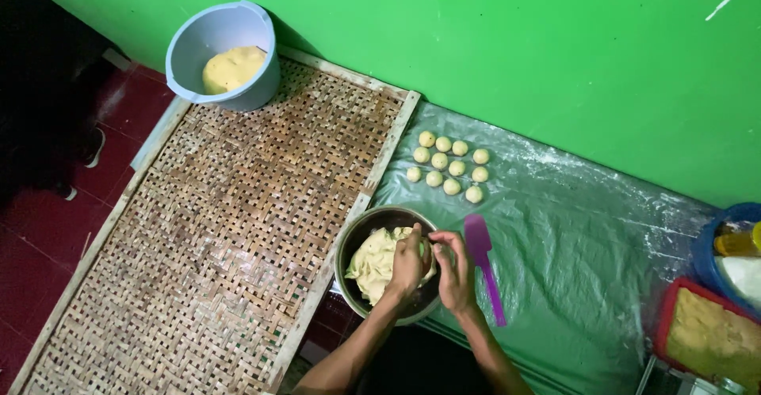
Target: The person is shaping portions of dough into small balls by hand in a production area.
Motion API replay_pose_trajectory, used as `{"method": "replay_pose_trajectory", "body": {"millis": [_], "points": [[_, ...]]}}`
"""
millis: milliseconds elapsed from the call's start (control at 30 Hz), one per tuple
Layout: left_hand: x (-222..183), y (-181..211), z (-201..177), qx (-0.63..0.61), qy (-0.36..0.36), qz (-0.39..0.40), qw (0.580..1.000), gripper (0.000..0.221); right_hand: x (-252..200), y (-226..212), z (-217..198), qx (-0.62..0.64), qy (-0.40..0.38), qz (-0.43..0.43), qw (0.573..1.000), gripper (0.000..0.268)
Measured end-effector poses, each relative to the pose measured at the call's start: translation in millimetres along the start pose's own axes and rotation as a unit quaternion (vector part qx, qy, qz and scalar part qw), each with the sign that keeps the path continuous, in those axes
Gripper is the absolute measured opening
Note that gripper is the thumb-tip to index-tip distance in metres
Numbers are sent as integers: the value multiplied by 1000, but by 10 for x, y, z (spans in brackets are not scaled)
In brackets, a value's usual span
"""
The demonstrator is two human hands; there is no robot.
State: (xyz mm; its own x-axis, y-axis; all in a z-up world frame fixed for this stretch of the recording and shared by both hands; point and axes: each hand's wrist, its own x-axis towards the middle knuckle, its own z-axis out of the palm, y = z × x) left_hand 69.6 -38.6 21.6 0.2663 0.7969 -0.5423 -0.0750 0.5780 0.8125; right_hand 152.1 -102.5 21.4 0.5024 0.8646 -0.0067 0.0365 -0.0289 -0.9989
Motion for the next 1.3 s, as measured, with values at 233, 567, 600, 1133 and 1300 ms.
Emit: {"method": "replay_pose_trajectory", "body": {"millis": [233, 567, 600, 1133, 1300], "points": [[-567, 801, 348, -19, -94, -140, 986, 88, 45, -540, 68, -172, 22, -209, 962, 20], [-651, 730, 208, -7, -216, -110, 970, 101, 232, -19, -162, -30, 216, -101, 971, 18], [-510, 561, 178, -7, -217, -108, 970, 101, 225, 18, -163, -30, 216, -103, 971, 18], [-214, 491, 542, 1, -140, -35, 989, 61, -62, -160, 292, 28, 186, 16, 982, 31], [-121, 403, 499, 23, -127, 8, 992, 44, 64, -690, 165, -21, 64, -7, 998, 68]]}}
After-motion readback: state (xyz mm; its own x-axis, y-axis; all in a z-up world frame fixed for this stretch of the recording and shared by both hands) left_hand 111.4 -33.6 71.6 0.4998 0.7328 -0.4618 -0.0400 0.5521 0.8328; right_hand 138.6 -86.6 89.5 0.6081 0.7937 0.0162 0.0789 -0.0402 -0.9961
